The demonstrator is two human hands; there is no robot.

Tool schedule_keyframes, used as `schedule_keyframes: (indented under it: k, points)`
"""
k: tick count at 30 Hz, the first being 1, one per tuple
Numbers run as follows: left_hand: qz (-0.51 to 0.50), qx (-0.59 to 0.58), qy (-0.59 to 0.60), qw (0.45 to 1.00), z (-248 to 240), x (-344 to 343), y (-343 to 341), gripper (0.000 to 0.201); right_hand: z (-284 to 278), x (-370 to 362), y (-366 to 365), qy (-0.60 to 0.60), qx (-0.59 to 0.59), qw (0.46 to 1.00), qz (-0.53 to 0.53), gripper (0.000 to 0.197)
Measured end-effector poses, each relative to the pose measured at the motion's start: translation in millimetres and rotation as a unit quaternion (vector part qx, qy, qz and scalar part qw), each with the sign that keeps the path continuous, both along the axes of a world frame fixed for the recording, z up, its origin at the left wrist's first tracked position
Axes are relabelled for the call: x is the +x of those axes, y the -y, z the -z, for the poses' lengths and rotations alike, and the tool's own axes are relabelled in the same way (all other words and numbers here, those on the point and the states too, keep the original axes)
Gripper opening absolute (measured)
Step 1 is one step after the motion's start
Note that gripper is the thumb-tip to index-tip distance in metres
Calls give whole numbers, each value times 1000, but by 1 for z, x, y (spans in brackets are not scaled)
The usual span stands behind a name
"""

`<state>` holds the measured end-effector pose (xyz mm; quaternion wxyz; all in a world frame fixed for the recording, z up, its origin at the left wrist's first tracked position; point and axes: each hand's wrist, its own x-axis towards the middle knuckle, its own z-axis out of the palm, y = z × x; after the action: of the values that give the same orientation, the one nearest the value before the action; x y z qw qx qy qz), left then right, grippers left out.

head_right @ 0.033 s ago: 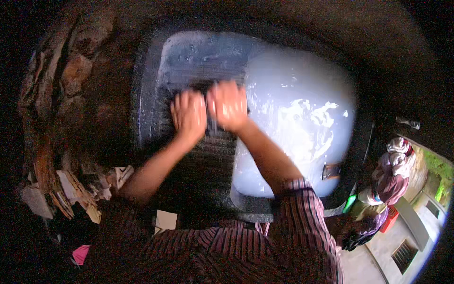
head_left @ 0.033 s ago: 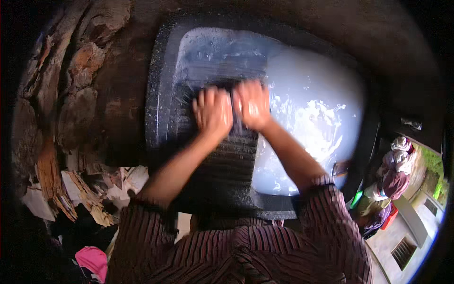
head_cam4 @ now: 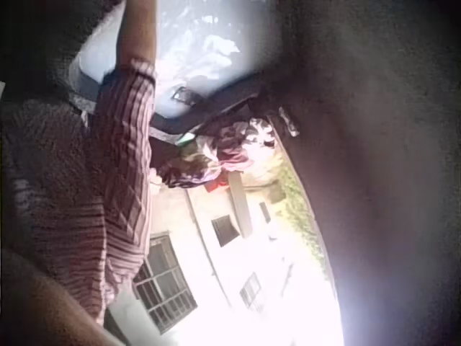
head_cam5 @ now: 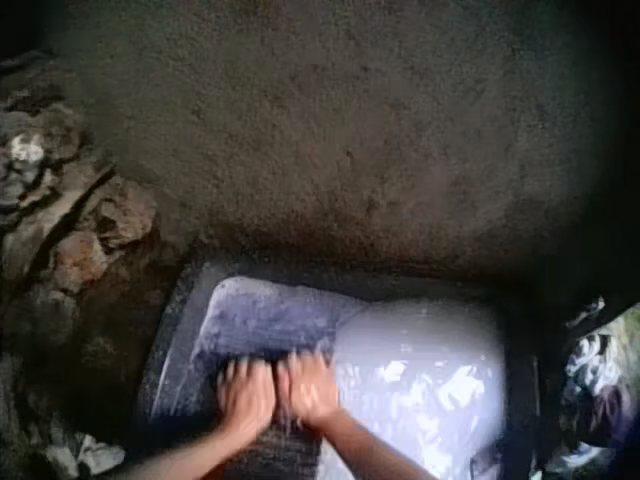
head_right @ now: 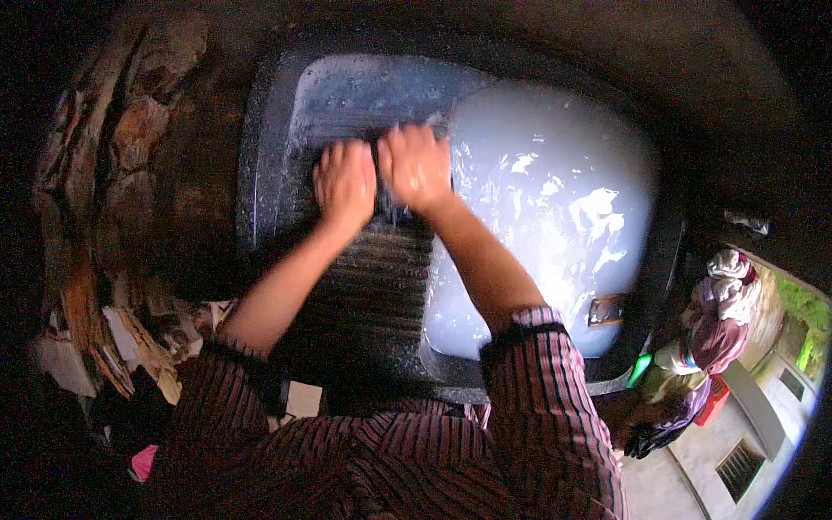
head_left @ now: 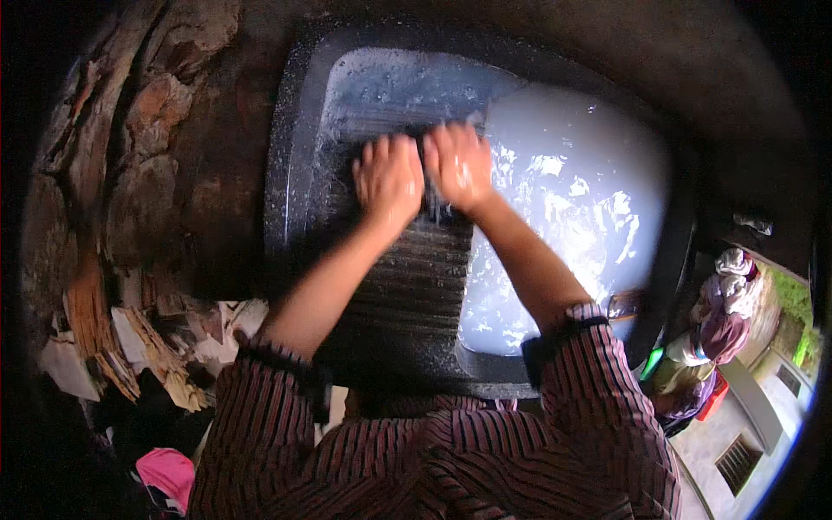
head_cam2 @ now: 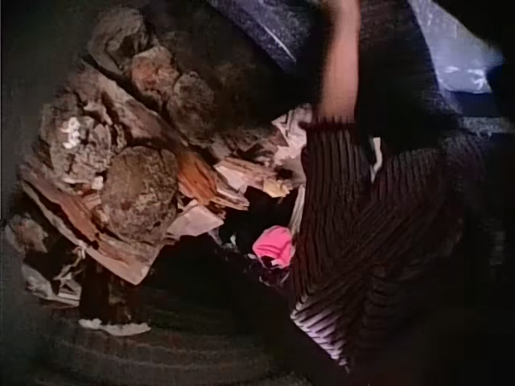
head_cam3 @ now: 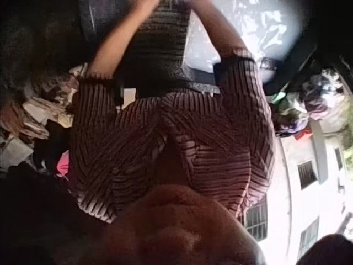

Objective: Hand washing garments in a stone washbasin and rinsing them in a bucket.

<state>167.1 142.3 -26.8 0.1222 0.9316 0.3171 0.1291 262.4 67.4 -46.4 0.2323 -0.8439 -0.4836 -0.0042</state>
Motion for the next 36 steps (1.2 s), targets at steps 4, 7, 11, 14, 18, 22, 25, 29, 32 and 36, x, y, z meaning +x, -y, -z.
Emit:
schedule_keyframes:
  k: [4, 7, 11, 14, 18, 22, 25, 29, 32, 36]
  points:
    - [-39, -42, -66, 996, 15, 24, -20, 21, 23, 59, -8, 23, -27, 998, 52, 34]
    - [-28, -8, -22, 999, 19, 18, -22, 21, 49, 134, 66, 47, -15, 981, 188, 30]
    - [-28, -37, -81, 996, 10, 26, -18, 19, 71, 132, 101, -380, 40, 859, 342, 40]
    - [-33, -54, -35, 997, 9, 40, -18, 26, 61, 92, 35, -432, 159, 884, 74, 49]
    - [-139, -194, -94, 967, 0, 18, -33, 43, -4, 9, -21, -127, -70, 989, 4, 46]
    - [31, -210, 176, 961, 15, -69, 7, 29, -19, -49, 46, -29, 149, 983, -107, 29]
    - [49, -66, 168, 982, 3, -107, 51, 21, -17, -82, 73, -58, 129, 979, -144, 22]
    - [-30, -32, 77, 996, 14, -31, -3, 17, -8, -29, 5, -19, 3, 998, -55, 23]
    - [-109, -85, 94, 986, 18, 2, -23, 20, -1, -2, -30, -2, 16, 998, 56, 30]
    - [115, -96, 222, 964, 9, -63, 4, 13, 6, -16, 20, -209, 78, 965, -140, 42]
